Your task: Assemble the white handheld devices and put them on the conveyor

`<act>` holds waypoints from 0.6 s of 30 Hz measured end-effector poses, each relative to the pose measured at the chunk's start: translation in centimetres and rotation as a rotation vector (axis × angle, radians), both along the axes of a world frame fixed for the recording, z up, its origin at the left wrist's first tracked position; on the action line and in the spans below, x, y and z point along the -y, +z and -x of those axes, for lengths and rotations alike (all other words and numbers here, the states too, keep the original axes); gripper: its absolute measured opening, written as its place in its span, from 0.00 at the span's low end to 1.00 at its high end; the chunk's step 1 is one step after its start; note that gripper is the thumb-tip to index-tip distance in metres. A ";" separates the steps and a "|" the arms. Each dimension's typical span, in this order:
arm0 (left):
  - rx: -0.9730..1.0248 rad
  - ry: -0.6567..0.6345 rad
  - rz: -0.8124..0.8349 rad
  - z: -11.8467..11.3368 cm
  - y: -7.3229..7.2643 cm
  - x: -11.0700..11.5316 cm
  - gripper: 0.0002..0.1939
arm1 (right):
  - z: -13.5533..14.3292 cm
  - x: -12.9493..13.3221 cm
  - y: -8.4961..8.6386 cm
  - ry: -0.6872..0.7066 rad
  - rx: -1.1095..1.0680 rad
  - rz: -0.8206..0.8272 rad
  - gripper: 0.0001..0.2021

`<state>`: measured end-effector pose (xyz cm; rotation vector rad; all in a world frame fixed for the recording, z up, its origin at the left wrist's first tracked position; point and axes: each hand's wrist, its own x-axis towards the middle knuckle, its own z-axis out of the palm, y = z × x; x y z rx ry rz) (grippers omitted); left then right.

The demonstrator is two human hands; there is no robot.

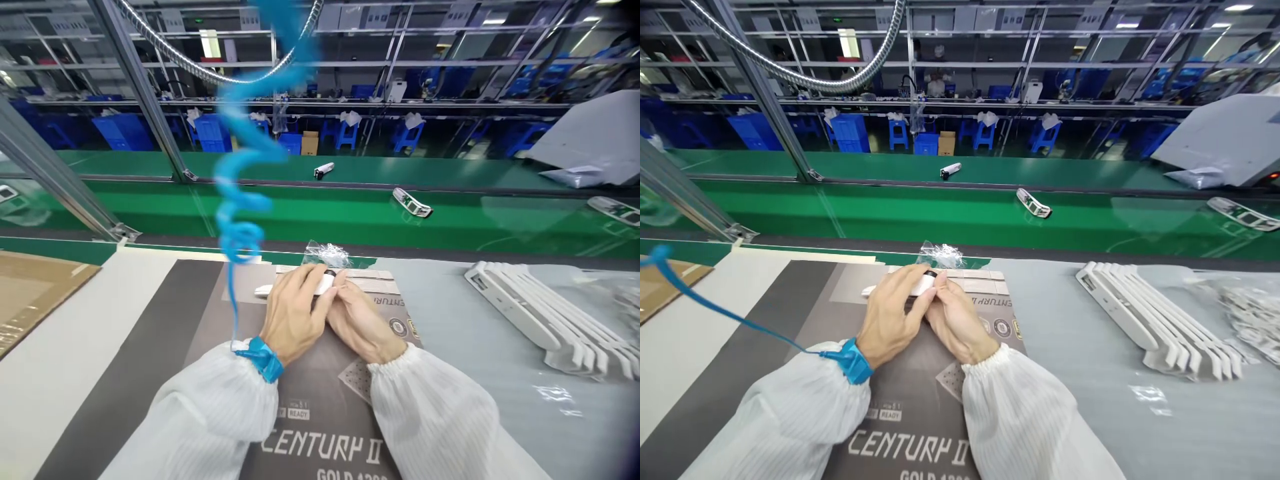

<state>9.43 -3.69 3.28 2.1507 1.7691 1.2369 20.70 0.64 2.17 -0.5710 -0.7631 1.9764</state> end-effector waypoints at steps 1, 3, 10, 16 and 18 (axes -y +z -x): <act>0.005 -0.002 -0.010 -0.1 0.0 0.0 0.17 | 0.0 -0.1 -0.1 -0.013 0.002 0.010 0.04; 0.016 -0.006 0.005 -0.2 0.0 -0.2 0.18 | -0.1 -0.4 -0.4 -0.018 0.011 0.028 0.04; 0.075 0.062 0.524 5.3 1.6 -1.5 0.22 | -0.5 -2.2 -2.0 -0.032 0.034 0.081 0.14; 0.253 0.278 0.592 13.9 5.2 -7.7 0.19 | -0.5 -2.4 -1.7 -0.064 0.083 0.110 0.12; 0.212 0.383 0.548 15.8 5.5 -10.4 0.19 | -0.5 -2.2 -1.4 -0.067 0.098 0.131 0.11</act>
